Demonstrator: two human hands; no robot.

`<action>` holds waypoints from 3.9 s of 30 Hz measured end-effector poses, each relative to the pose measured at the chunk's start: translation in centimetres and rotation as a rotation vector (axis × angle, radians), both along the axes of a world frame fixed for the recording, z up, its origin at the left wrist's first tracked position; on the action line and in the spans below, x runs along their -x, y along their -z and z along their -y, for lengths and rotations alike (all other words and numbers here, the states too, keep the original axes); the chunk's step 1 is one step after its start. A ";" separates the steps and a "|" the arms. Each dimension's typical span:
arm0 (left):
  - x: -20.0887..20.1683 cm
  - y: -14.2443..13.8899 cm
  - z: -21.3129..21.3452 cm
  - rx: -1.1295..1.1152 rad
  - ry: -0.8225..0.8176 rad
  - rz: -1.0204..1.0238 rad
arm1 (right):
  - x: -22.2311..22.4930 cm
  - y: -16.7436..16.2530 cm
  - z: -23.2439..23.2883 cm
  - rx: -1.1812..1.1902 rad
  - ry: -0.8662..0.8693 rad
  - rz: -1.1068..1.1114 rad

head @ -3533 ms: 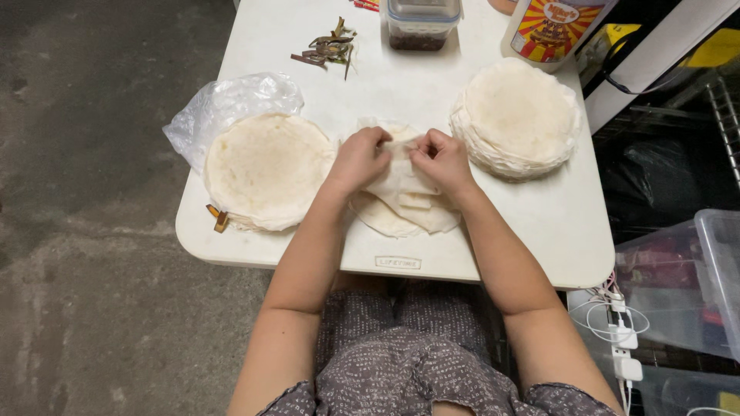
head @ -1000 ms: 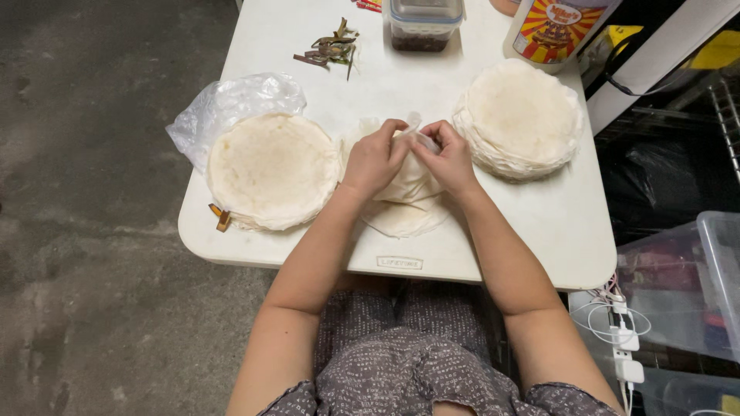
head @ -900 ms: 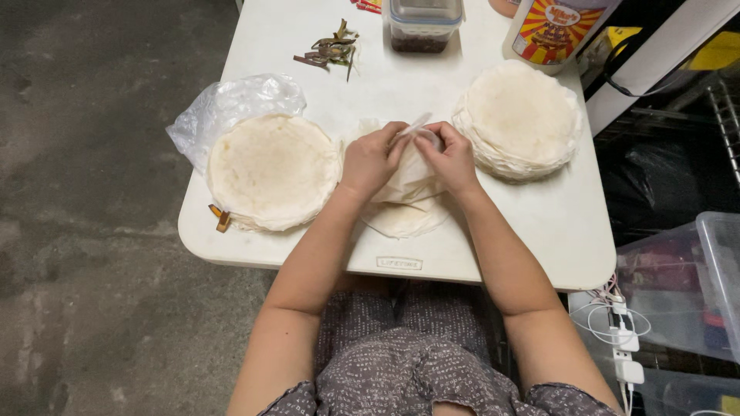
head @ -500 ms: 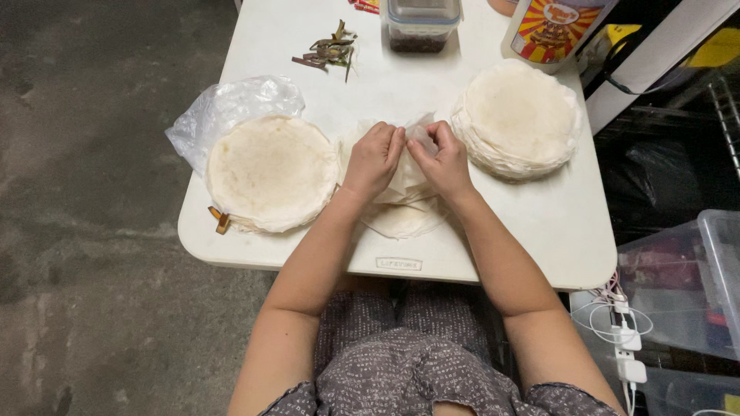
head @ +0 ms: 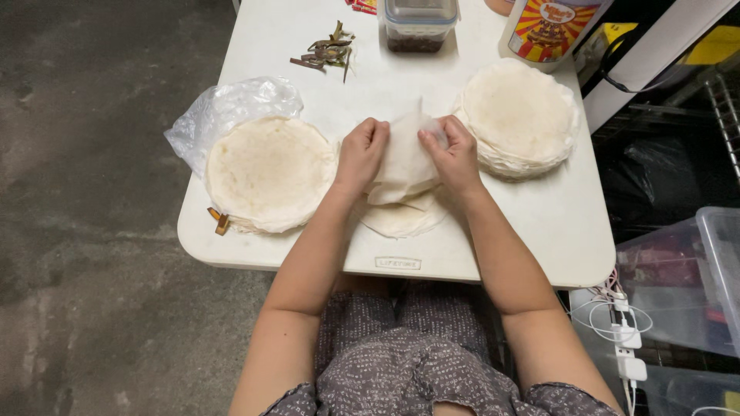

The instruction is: The person sits at a small white table and separates thin round rice paper sheets one at a time, peeling each delicate sheet off a stack by hand, folding or gathering it, and placing it onto a growing pile on the table. The person repeats this peeling and stacking cycle continuously throughout the clip.

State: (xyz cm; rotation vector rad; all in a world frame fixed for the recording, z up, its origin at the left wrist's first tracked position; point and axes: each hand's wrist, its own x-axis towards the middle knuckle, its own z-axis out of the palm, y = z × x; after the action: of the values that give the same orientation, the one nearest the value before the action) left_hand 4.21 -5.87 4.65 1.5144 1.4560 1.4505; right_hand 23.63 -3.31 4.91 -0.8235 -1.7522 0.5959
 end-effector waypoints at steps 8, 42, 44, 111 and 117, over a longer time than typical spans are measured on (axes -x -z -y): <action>-0.5 0.1 0.3 -0.064 0.090 0.149 | 0.6 0.9 0.2 0.373 -0.122 -0.198; -0.7 -0.3 0.6 -0.157 0.121 0.179 | -0.5 1.7 -0.3 0.332 -0.132 -0.069; -0.8 -0.4 0.5 -0.120 0.069 0.172 | -0.4 1.0 -0.4 0.417 -0.187 -0.162; -0.6 -0.2 0.5 -0.167 -0.084 -0.176 | -1.1 1.8 -1.4 0.285 0.052 -0.203; 0.4 -0.2 0.2 -0.064 -0.025 -0.110 | -1.7 2.3 -2.1 0.342 0.126 -0.244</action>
State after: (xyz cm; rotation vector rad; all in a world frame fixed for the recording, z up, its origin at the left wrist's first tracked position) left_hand 3.86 -6.07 4.83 1.6434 1.5110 1.4611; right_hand 25.30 -1.17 2.57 -1.0404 -1.3856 0.8870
